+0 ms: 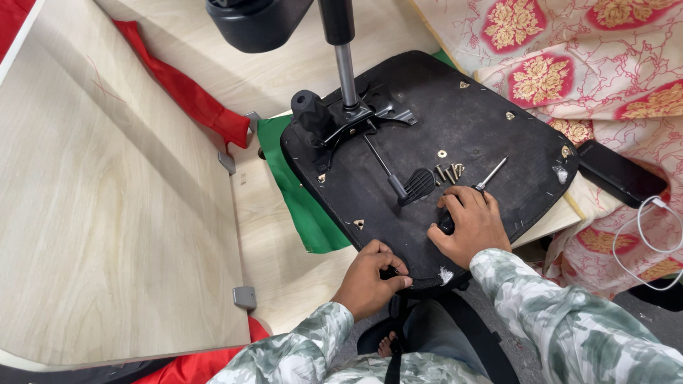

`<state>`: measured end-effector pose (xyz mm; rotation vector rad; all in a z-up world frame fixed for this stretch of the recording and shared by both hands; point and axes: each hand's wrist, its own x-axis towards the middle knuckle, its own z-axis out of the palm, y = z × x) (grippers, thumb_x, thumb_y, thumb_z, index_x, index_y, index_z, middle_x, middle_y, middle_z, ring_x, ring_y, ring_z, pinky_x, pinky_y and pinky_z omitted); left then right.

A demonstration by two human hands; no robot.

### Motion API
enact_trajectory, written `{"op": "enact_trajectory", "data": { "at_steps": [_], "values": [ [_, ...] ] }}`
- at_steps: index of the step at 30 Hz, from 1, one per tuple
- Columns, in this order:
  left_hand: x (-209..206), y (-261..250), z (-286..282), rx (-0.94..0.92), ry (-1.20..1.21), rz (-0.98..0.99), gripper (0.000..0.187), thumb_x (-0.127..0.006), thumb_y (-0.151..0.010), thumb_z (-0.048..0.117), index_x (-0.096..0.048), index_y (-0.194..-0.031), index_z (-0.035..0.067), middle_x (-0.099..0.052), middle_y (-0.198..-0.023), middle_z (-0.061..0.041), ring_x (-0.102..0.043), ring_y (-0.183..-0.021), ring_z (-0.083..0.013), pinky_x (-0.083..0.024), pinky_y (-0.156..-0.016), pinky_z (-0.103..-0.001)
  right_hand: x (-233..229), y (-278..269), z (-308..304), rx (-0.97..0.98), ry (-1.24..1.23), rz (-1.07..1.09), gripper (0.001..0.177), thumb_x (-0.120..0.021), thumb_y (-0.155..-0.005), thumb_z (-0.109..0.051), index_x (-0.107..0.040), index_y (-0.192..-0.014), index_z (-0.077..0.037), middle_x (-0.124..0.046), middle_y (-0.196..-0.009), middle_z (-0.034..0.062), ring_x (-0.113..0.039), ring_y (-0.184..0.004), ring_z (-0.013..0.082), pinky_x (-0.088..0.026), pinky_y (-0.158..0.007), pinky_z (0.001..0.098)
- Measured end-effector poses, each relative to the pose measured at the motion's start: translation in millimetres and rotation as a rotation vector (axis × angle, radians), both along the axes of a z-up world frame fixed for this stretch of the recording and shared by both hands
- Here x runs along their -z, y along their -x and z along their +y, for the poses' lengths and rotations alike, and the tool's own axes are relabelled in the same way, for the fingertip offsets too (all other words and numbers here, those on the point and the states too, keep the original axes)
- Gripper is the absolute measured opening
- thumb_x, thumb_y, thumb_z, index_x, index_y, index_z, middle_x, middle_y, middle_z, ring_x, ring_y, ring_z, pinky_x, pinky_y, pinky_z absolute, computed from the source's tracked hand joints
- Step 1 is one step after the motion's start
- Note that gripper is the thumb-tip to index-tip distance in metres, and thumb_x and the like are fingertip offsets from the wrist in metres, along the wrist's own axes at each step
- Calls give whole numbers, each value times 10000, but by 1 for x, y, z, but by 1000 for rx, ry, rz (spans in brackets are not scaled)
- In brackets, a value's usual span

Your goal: The person uses a screwdriver to tighten screws into the underside of an overturned chair seat. They repeatedly insert and tighten screws at different locations on the seat base.

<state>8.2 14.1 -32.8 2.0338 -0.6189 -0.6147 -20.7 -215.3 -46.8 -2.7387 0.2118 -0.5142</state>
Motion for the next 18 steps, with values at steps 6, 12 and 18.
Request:
{"op": "enact_trajectory", "data": {
  "at_steps": [6, 12, 18],
  "values": [
    [1, 2, 0, -17, 9, 53, 168, -793, -785, 166, -781, -920, 66, -543, -1064, -14, -602, -986, -173, -512, -897, -320, 1, -1, 1, 21, 27, 14, 420, -720, -713, -332, -675, -1050, -85, -620, -1254, 96, -561, -1257, 273, -318, -1156, 573],
    [-6, 2, 3, 7, -15, -10, 211, -806, -785, 178, -754, -953, 62, -566, -1064, -38, -595, -998, -193, -510, -911, -329, 2, -2, 1, 18, 36, 15, 424, -723, -716, -336, -678, -1055, -84, -621, -1252, 98, -560, -1258, 271, -313, -1154, 578],
    [-8, 6, 1, -37, 21, -62, 247, -840, -760, 225, -728, -839, 20, -599, -1024, -54, -621, -979, -202, -526, -892, -342, 2, -2, 1, 20, 27, 37, 423, -721, -722, -337, -674, -1058, -83, -617, -1261, 93, -555, -1268, 270, -314, -1163, 567]
  ]
}}
